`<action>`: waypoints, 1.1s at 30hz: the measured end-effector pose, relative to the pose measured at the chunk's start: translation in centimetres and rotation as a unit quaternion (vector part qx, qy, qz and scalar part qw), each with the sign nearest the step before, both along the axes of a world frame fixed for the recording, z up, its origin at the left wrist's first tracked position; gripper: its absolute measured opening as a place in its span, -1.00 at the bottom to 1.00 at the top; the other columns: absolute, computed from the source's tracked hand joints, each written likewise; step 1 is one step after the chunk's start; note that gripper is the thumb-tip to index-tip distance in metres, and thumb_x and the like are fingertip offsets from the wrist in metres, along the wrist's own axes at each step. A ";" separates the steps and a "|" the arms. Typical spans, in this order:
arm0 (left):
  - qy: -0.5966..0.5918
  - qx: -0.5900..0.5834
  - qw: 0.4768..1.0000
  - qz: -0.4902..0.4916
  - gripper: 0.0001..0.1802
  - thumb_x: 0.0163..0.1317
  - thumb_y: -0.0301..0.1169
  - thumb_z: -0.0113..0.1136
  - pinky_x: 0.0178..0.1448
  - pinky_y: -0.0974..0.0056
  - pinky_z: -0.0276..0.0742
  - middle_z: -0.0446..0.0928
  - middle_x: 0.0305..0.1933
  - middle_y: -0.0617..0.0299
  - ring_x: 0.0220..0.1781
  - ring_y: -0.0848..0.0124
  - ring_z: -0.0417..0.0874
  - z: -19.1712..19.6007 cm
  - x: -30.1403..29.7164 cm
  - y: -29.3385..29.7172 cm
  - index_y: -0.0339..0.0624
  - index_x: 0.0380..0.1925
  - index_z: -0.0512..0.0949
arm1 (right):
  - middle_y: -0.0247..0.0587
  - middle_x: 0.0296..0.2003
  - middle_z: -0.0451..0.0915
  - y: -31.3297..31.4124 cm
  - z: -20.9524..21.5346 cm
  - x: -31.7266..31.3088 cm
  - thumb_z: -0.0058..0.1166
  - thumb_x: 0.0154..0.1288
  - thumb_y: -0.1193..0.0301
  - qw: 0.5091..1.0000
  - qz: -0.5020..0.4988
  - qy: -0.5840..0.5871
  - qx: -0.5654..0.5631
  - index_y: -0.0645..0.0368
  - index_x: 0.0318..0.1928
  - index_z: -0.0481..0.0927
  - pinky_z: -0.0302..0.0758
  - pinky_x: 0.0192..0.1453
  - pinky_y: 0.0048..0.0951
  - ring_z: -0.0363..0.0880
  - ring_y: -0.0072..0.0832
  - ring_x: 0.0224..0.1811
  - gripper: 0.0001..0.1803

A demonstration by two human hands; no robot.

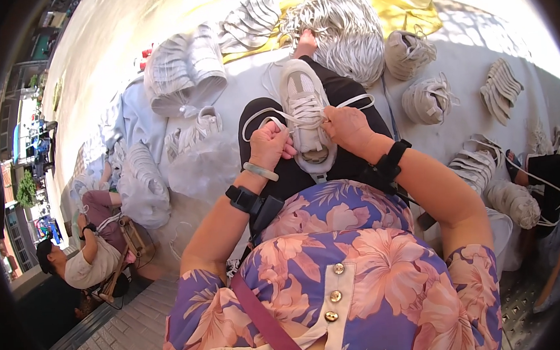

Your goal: Lacing and organizing shoe uppers or finished sneakers.

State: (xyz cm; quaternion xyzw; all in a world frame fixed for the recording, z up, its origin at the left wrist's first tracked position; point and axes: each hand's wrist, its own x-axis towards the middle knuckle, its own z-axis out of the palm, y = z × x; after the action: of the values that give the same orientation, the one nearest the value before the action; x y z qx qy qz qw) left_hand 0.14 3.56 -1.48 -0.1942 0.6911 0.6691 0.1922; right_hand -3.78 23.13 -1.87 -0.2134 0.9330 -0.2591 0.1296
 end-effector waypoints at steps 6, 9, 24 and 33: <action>0.016 -0.115 0.992 -0.057 -0.88 0.12 -0.47 0.05 -0.59 0.40 0.47 0.49 -0.63 0.17 -0.63 0.38 0.58 0.8 -0.7 0.5 -0.27 -0.54 0.44 | -0.21 -0.73 0.48 1.3 0.9 -0.5 0.13 0.03 0.20 0.954 -0.116 -0.271 -0.061 0.21 -0.65 0.49 0.40 -0.55 -0.45 0.49 -0.45 -0.69 -0.66; 0.278 -0.389 0.859 -0.185 -0.89 -0.03 -0.48 0.06 -0.30 0.10 0.43 0.47 -0.56 -0.10 -0.40 -0.03 0.53 -1.1 -1.2 0.6 -0.30 -0.50 0.44 | -0.31 -0.76 0.44 1.1 1.0 -0.3 0.10 0.05 0.22 0.942 -0.126 -0.294 -0.107 0.21 -0.67 0.47 0.37 -0.62 -0.53 0.44 -0.56 -0.75 -0.66; 0.292 -0.408 0.830 -0.243 -0.53 -0.09 -0.24 0.27 -0.35 0.13 0.47 0.49 -0.51 -0.04 -0.41 0.03 0.56 0.8 1.1 0.6 -0.25 -0.28 0.29 | -0.04 -0.54 0.56 -0.3 1.7 0.7 0.05 0.01 0.01 0.989 -0.010 -0.135 0.059 0.24 -0.59 0.56 0.45 -0.32 -0.26 0.56 -0.20 -0.40 -0.52; 0.257 -0.453 0.824 -0.224 -0.67 0.00 -0.24 0.17 -0.41 0.10 0.47 0.49 -0.59 -0.06 -0.48 0.03 0.56 1.1 0.8 1.0 -0.28 -0.44 0.34 | -0.21 -0.75 0.49 0.5 1.5 -0.4 -0.04 0.06 0.11 0.978 -0.032 -0.205 0.022 0.20 -0.62 0.55 0.45 -0.41 -0.35 0.54 -0.33 -0.61 -0.60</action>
State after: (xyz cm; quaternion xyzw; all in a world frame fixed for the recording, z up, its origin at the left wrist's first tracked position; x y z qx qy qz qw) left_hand 0.98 4.59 -0.40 0.0793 0.9654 0.2447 0.0422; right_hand -4.15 23.65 -0.38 -0.1225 0.8986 -0.2806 0.3144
